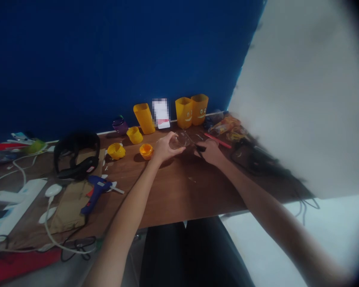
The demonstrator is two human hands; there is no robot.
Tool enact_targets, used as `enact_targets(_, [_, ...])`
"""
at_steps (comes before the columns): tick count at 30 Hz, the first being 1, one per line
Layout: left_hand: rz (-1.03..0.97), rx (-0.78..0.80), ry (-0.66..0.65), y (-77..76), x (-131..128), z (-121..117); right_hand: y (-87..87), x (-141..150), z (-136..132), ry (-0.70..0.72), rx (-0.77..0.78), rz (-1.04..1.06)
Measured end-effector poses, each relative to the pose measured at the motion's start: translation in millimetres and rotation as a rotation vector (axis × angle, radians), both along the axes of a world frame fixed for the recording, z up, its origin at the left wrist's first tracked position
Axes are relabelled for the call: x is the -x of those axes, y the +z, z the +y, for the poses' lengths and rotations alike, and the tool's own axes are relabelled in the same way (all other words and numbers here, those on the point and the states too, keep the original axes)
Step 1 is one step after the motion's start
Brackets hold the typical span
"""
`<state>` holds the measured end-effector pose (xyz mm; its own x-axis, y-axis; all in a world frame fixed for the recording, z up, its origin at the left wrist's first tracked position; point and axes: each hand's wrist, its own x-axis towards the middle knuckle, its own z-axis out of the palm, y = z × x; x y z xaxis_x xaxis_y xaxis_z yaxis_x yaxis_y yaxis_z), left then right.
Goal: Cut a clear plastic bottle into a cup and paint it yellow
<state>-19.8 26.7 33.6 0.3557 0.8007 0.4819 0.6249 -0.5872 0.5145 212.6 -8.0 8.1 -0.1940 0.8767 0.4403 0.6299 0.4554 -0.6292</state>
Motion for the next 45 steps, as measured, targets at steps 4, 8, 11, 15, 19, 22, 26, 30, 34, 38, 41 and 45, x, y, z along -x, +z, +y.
enact_targets(4, [-0.009, 0.008, -0.016, -0.8, 1, 1, -0.8, 1, 1, 0.005, -0.001, -0.006])
enact_targets(8, [-0.002, 0.011, -0.009, -1.7, 1, 2, 0.5, 3, 1, -0.011, 0.002, 0.007])
enact_targets(11, [-0.013, 0.007, 0.007, -2.1, 2, 2, 2.1, 3, 0, -0.023, 0.003, 0.022])
enact_targets(15, [-0.008, 0.011, 0.023, -1.6, 1, 1, 3.7, -1, 0, 0.005, 0.045, 0.022])
enact_targets(19, [0.021, 0.006, 0.031, 0.0, 0, -1, 5.2, -3, 0, 0.046, 0.069, 0.044])
enact_targets(22, [0.019, -0.004, 0.030, 0.7, 0, -1, 5.6, -2, 0, 0.045, 0.044, 0.039])
enact_targets(26, [0.018, 0.005, 0.030, 0.9, -1, -2, 3.4, 0, 0, 0.035, 0.019, 0.025])
enact_targets(30, [0.014, 0.001, 0.032, 0.8, -1, -2, 0.1, 0, 1, 0.040, 0.012, 0.015])
enact_targets(34, [-0.003, 0.002, 0.022, 0.3, 0, -1, -0.7, -1, 3, 0.040, 0.008, 0.012])
enact_targets(38, [-0.012, -0.003, 0.057, 0.0, -1, -1, 0.9, -6, 3, 0.043, 0.012, 0.001])
enact_targets(41, [-0.017, -0.007, 0.064, -0.4, 0, -1, 2.2, -11, 4, 0.056, 0.026, -0.020])
enact_targets(45, [-0.011, -0.013, 0.057, -1.1, 0, 0, 3.5, -12, 4, 0.103, 0.074, 0.001])
